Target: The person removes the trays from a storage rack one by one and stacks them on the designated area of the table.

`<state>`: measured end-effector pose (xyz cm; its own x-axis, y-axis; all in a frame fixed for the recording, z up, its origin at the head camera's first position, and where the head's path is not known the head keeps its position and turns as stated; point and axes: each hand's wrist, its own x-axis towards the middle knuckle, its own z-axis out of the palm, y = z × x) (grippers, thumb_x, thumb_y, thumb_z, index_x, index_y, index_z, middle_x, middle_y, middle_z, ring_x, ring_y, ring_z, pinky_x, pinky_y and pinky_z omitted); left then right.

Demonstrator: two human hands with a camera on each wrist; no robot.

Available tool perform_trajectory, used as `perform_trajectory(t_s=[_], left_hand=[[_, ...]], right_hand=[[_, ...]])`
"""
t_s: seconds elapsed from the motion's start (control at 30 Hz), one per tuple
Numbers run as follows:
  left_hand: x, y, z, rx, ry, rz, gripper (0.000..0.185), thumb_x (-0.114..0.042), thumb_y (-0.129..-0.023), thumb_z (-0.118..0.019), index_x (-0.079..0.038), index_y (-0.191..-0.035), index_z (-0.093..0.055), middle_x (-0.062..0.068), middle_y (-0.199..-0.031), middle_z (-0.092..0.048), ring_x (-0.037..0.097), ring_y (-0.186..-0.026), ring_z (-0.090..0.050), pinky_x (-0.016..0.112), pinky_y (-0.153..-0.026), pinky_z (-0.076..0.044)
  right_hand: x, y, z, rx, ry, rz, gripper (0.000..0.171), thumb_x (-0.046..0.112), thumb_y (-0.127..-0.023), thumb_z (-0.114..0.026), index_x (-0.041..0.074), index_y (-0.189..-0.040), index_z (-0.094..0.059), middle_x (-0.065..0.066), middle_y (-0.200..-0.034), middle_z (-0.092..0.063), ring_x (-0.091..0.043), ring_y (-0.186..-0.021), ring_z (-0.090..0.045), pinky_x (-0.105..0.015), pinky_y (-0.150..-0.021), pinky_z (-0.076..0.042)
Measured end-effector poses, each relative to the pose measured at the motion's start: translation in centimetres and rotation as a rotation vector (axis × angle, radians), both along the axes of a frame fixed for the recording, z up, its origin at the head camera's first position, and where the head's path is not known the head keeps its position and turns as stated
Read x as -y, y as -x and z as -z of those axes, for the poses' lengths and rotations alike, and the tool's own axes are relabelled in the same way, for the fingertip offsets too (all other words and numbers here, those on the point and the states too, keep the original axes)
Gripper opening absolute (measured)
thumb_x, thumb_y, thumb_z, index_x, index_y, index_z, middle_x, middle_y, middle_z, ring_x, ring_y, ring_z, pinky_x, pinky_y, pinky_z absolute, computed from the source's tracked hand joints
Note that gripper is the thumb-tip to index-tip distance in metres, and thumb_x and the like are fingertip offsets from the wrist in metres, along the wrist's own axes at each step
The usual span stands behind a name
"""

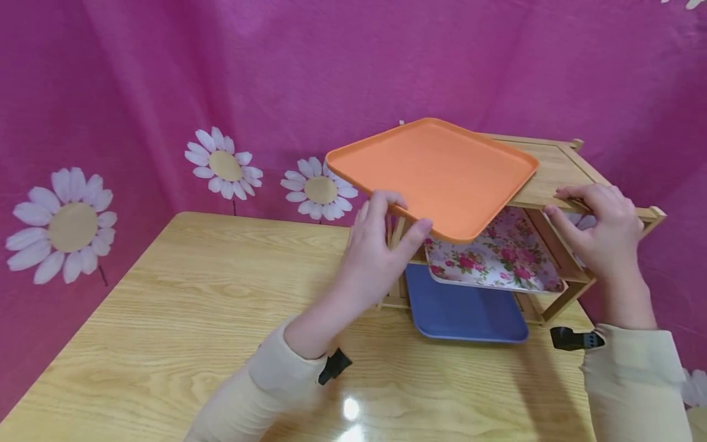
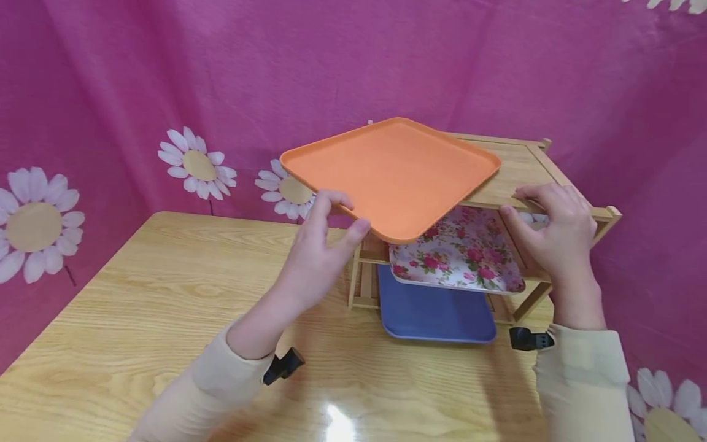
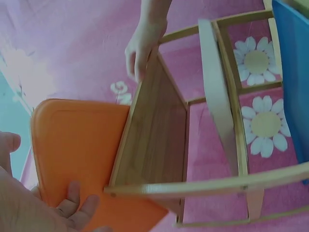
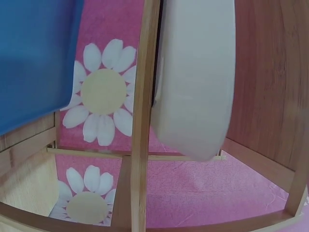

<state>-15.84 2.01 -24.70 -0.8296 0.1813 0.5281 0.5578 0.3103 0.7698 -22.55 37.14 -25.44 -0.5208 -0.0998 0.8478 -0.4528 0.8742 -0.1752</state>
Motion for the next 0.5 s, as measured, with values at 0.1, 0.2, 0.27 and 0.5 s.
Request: perform_trajectory(t_s=[0.1, 0.2, 0.27, 0.5], left_hand=[[1.1, 0.5, 0.0, -0.003, -0.098, 0.006, 0.058, -0.064, -0.086, -0.050, -0.012, -0.112, -0.041, 0.003, -0.102, -0.048, 0.014, -0.088, -0.047, 0.032, -0.071, -0.044], [2.2, 1.1, 0.0, -0.004, -0.166, -0.017, 0.074, -0.078, -0.078, -0.045, -0.011, -0.108, -0.039, 0.003, -0.101, -0.046, 0.015, -0.090, -0.049, 0.033, -0.074, -0.044], [2.9, 1.4, -0.1, -0.005, -0.198, -0.044, 0.079, -0.083, -0.073, -0.044, -0.011, -0.106, -0.037, 0.003, -0.101, -0.043, 0.017, -0.092, -0.047, 0.034, -0.075, -0.042], [5.1, 2.4, -0.4, 0.040, -0.344, -0.007, 0.058, -0.063, -0.082, -0.056, -0.015, -0.101, -0.030, 0.001, -0.087, -0.030, 0.015, -0.074, -0.043, 0.029, -0.068, -0.044]], right_hand=[[0.1, 0.0, 0.0, 0.001, 0.010, 0.001, 0.037, 0.036, -0.079, -0.070, 0.005, -0.099, -0.070, -0.017, -0.096, -0.067, -0.034, -0.090, -0.052, -0.034, -0.076, -0.029], [0.2, 0.1, 0.1, 0.003, 0.015, 0.001, 0.037, 0.036, -0.079, -0.070, 0.005, -0.098, -0.070, -0.017, -0.096, -0.067, -0.035, -0.092, -0.052, -0.035, -0.076, -0.029], [0.2, 0.1, 0.1, 0.001, 0.016, -0.001, 0.037, 0.036, -0.079, -0.070, 0.004, -0.098, -0.070, -0.017, -0.095, -0.067, -0.036, -0.092, -0.052, -0.036, -0.076, -0.029], [0.2, 0.0, -0.1, -0.007, 0.017, 0.006, 0.036, 0.034, -0.078, -0.071, 0.004, -0.097, -0.070, -0.017, -0.094, -0.067, -0.036, -0.091, -0.053, -0.036, -0.076, -0.030]])
